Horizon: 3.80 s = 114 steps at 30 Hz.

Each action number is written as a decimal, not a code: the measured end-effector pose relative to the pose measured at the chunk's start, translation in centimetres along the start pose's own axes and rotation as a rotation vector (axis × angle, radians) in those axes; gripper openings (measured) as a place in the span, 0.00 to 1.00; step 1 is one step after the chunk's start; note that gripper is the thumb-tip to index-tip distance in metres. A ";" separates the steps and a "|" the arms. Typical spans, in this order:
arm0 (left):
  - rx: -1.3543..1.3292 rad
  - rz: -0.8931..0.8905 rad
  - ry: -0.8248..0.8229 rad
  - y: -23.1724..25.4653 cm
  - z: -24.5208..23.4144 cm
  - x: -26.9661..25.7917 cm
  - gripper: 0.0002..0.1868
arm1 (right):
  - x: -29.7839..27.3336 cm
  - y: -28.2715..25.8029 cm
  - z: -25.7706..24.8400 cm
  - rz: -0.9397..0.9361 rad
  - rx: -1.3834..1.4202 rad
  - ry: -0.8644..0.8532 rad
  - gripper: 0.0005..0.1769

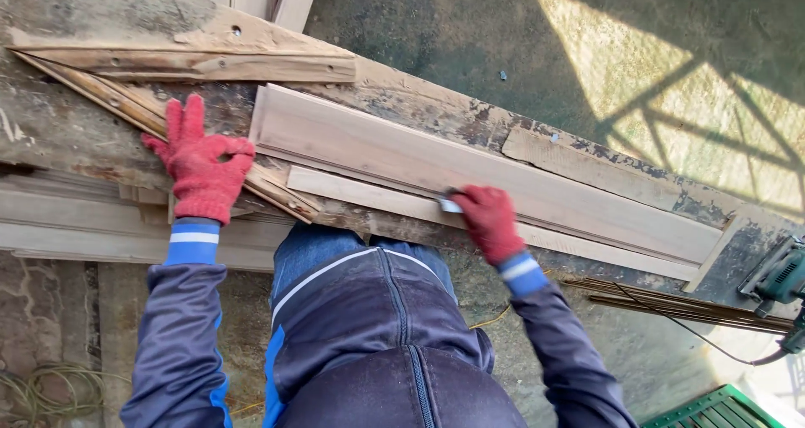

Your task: Sanding wooden planks using an electric orbital sander and a manual sanding sponge.

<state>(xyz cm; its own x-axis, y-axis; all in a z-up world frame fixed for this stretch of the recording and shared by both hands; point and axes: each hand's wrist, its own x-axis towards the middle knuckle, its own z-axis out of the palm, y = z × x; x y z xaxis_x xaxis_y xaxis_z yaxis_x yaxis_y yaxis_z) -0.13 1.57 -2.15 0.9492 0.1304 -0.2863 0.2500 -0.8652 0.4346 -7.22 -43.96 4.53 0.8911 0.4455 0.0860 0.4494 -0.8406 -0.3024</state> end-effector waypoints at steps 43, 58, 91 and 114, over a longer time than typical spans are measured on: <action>0.407 0.338 -0.079 16.4 7.5 -10.4 0.58 | -20.8 16.7 -3.0 0.169 -0.300 -0.070 0.05; 0.390 0.340 -0.109 15.9 8.3 -10.6 0.61 | -20.1 17.0 -5.4 0.076 -0.240 -0.051 0.06; 0.434 0.386 -0.062 14.5 9.4 -10.2 0.59 | -16.1 14.9 -2.2 -0.032 -0.152 -0.057 0.03; 0.373 0.589 -0.041 11.7 8.0 -11.3 0.56 | -7.0 6.7 2.9 0.274 0.200 0.273 0.20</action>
<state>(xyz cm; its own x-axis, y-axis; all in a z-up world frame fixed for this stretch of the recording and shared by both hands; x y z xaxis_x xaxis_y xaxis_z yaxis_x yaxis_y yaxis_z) -9.44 -13.85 -0.64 0.8967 -0.4237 -0.1282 -0.3935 -0.8955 0.2077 -10.57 -51.82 -0.89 0.9717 0.0940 0.2167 0.1970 -0.8284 -0.5244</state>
